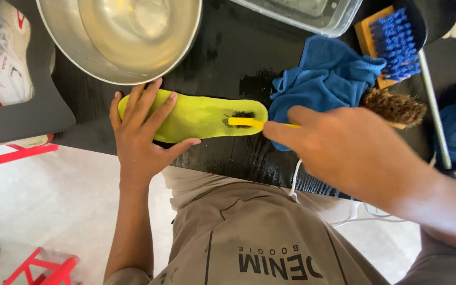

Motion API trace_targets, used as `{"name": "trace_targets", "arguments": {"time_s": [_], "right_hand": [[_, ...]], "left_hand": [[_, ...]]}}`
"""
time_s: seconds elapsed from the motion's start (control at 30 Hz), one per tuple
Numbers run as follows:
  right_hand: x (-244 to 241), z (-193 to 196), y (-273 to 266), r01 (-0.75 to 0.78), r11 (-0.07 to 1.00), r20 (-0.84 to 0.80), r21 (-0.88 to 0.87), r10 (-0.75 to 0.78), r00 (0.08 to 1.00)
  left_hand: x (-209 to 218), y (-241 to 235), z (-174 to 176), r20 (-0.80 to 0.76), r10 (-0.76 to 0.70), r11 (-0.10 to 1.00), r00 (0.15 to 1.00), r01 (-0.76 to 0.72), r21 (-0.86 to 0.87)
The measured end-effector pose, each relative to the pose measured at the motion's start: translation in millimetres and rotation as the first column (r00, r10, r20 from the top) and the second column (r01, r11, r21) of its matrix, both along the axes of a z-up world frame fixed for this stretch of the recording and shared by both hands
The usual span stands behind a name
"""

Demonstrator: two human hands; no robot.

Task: The person cleans a bright yellow shoe insole using a yellow brush and water from a metal bowl. They scrub the insole thoroughly, dip the brush in water, and then wipe it with a blue cloth. The person then repeats the process on a grey shoe insole.

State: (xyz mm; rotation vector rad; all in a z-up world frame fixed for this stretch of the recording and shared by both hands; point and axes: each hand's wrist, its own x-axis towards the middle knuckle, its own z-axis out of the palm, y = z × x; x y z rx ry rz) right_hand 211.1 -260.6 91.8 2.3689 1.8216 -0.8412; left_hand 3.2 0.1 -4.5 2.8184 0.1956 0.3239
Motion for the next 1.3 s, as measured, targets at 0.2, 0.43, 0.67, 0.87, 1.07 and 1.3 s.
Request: {"name": "trace_targets", "arguments": {"time_s": [0.2,0.43,0.67,0.87,1.07,1.3], "right_hand": [[-9,-8,-1,-0.059,0.979,0.077,0.194,0.045,0.996],[-12,-22,13,-0.058,0.995,0.004,0.087,0.058,0.998],[-7,-1,15,-0.032,0.999,-0.049,0.021,0.033,0.998],[-19,-31,30,-0.103,0.916,-0.055,0.387,0.135,0.989],[-4,-12,14,-0.070,0.982,-0.019,0.177,0.074,0.997],[-10,-3,11,-0.079,0.991,-0.043,0.112,0.084,0.996]], "left_hand": [[-1,-2,5,0.025,0.015,1.000,1.000,-0.014,-0.015],[-7,-1,4,0.046,0.034,0.999,0.998,-0.034,-0.014],[-9,4,0,0.053,0.025,1.000,0.998,-0.025,-0.007],[-7,2,3,0.055,0.035,0.999,0.998,-0.035,0.006],[-4,3,5,0.054,0.046,0.999,0.997,-0.046,0.014],[-4,2,3,0.058,0.044,0.999,0.997,-0.046,0.025]]}}
